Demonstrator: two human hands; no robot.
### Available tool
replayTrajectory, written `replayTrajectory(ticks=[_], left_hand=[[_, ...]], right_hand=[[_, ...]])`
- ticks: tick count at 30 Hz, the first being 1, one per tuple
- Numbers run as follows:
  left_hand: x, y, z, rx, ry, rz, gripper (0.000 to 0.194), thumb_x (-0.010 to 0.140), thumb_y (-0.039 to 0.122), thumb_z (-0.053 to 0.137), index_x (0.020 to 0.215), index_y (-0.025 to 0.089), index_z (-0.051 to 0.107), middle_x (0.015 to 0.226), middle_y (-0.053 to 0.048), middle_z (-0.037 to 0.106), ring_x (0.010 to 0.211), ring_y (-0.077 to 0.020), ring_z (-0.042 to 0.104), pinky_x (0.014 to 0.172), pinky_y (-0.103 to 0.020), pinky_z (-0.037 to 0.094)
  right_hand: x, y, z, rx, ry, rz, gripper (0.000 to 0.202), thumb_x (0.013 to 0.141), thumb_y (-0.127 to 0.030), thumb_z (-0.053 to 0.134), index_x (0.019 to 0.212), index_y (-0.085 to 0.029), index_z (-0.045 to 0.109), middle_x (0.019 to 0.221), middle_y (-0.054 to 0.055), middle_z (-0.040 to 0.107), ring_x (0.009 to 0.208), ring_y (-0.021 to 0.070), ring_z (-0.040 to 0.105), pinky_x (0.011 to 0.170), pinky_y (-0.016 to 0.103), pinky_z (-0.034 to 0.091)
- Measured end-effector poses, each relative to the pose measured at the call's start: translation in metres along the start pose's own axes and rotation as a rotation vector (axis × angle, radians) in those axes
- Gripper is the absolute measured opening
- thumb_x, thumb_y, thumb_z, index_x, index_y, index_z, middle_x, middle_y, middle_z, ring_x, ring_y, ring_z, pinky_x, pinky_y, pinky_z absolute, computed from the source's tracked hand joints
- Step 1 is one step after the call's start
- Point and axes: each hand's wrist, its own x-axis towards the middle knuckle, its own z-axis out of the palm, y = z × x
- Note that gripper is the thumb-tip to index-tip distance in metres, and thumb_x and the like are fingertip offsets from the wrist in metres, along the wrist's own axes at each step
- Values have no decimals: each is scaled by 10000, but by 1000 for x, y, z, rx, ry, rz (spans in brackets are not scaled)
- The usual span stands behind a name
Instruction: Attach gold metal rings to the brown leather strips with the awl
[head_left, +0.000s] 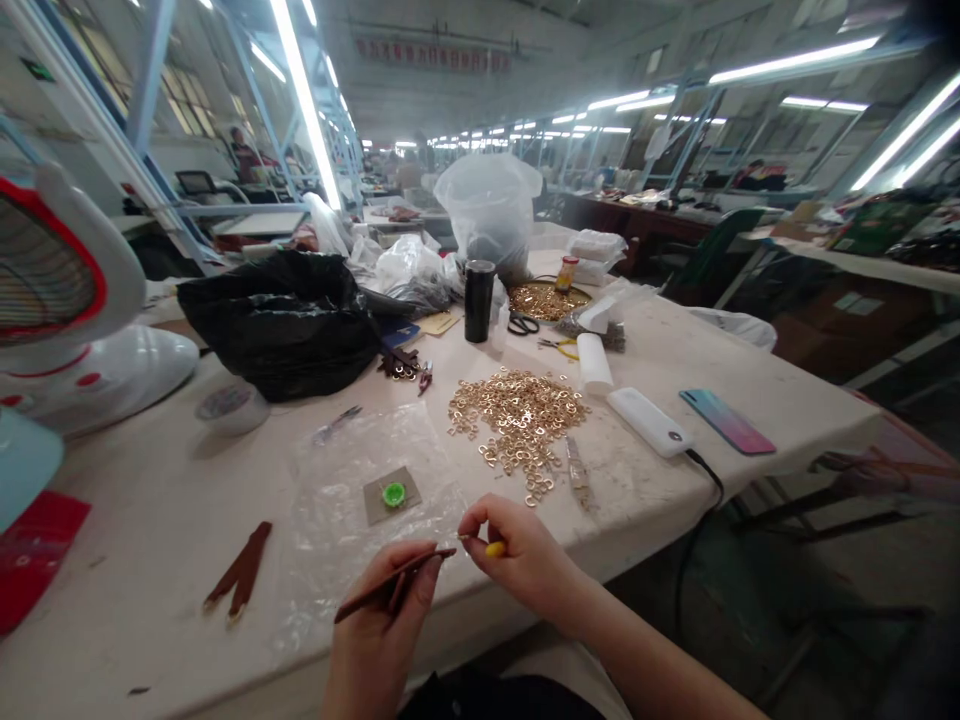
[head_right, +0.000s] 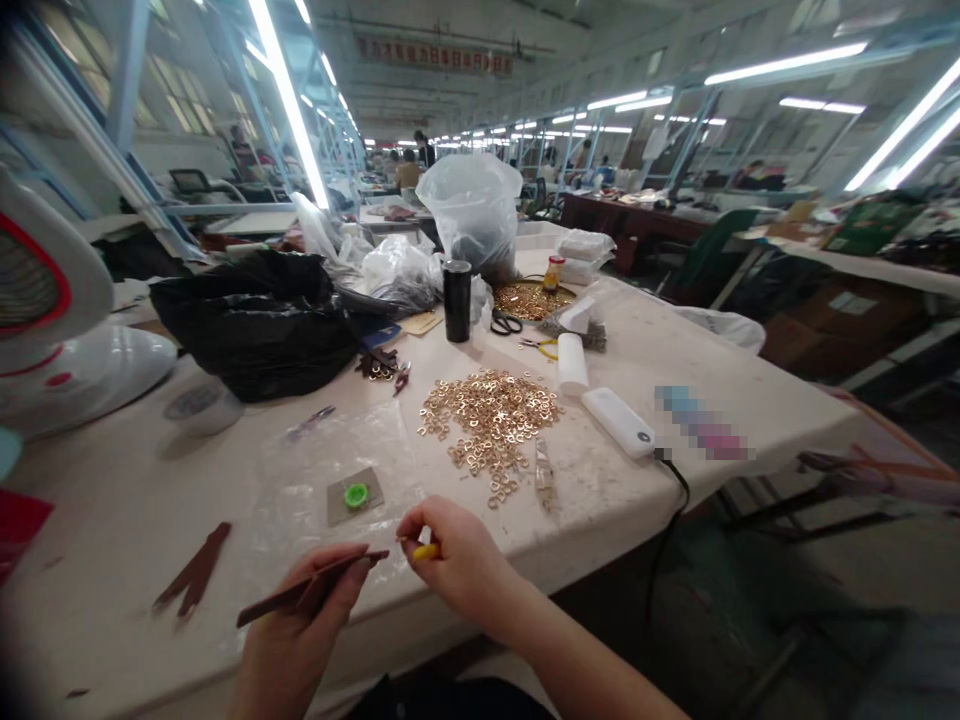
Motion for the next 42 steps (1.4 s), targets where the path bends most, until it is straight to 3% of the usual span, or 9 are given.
replayTrajectory(ticks=[3,8,12,17,24,28,31,36,42], left_hand=[[0,-9,-3,89,-33,184,72,725,219,626,794,223,644,752,0,682,690,-156,638,633,-234,510],[5,-25,-14,333,-177,561,270,765,81,564,973,250,591,922,-20,650,833,-138,632,751,-222,502],[5,-32,-19,382,-203,624,323,773,58,544,1042,238,547,987,-38,617,898,-137,610,805,-223,485],[1,-28,-14,296,-84,500,246,777,98,569,966,256,568,928,-6,625,868,-126,610,790,-211,493],[-1,-28,-16,225,-32,397,211,766,119,576,917,265,604,902,3,639,853,-145,613,775,-243,499],[-1,-25,-14,204,-15,336,153,749,154,592,866,247,625,869,-6,658,823,-162,619,766,-266,495],[-1,-19,-12,125,6,123,62,728,234,610,785,218,626,760,-3,664,731,-168,617,692,-267,494],[3,-11,-9,4,-54,-200,171,693,349,618,727,183,598,560,26,618,460,-114,483,431,-218,369],[4,-6,-7,22,-23,-181,154,691,347,595,675,195,574,583,20,621,588,-160,577,508,-239,415]], right_hand=[[0,-1,5,46,21,-39,135,708,-78,527,771,-183,585,700,-17,553,559,97,450,538,206,370],[1,-3,12,91,15,-82,158,723,-78,528,808,-178,616,736,5,581,625,115,508,592,223,413],[0,-2,16,120,6,-105,189,738,-81,532,856,-183,639,770,19,619,712,134,567,656,235,444],[-1,-2,18,168,-8,-79,160,770,-124,543,858,-173,667,789,41,667,741,150,599,683,248,458],[-4,2,25,117,-13,-24,123,793,-195,555,777,-173,674,657,11,632,617,132,558,574,224,413],[-5,0,25,79,-25,-56,129,793,-176,538,807,-169,666,704,25,634,674,144,567,616,234,413],[-6,-1,24,74,-23,-53,115,785,-157,534,793,-171,648,707,17,620,671,136,554,613,227,404],[-9,-2,25,78,-62,-12,152,816,-249,514,718,-164,593,649,-5,557,615,118,503,558,213,370],[-9,-6,24,47,-105,-22,144,818,-234,489,711,-167,558,632,-20,514,590,107,461,539,208,346]])
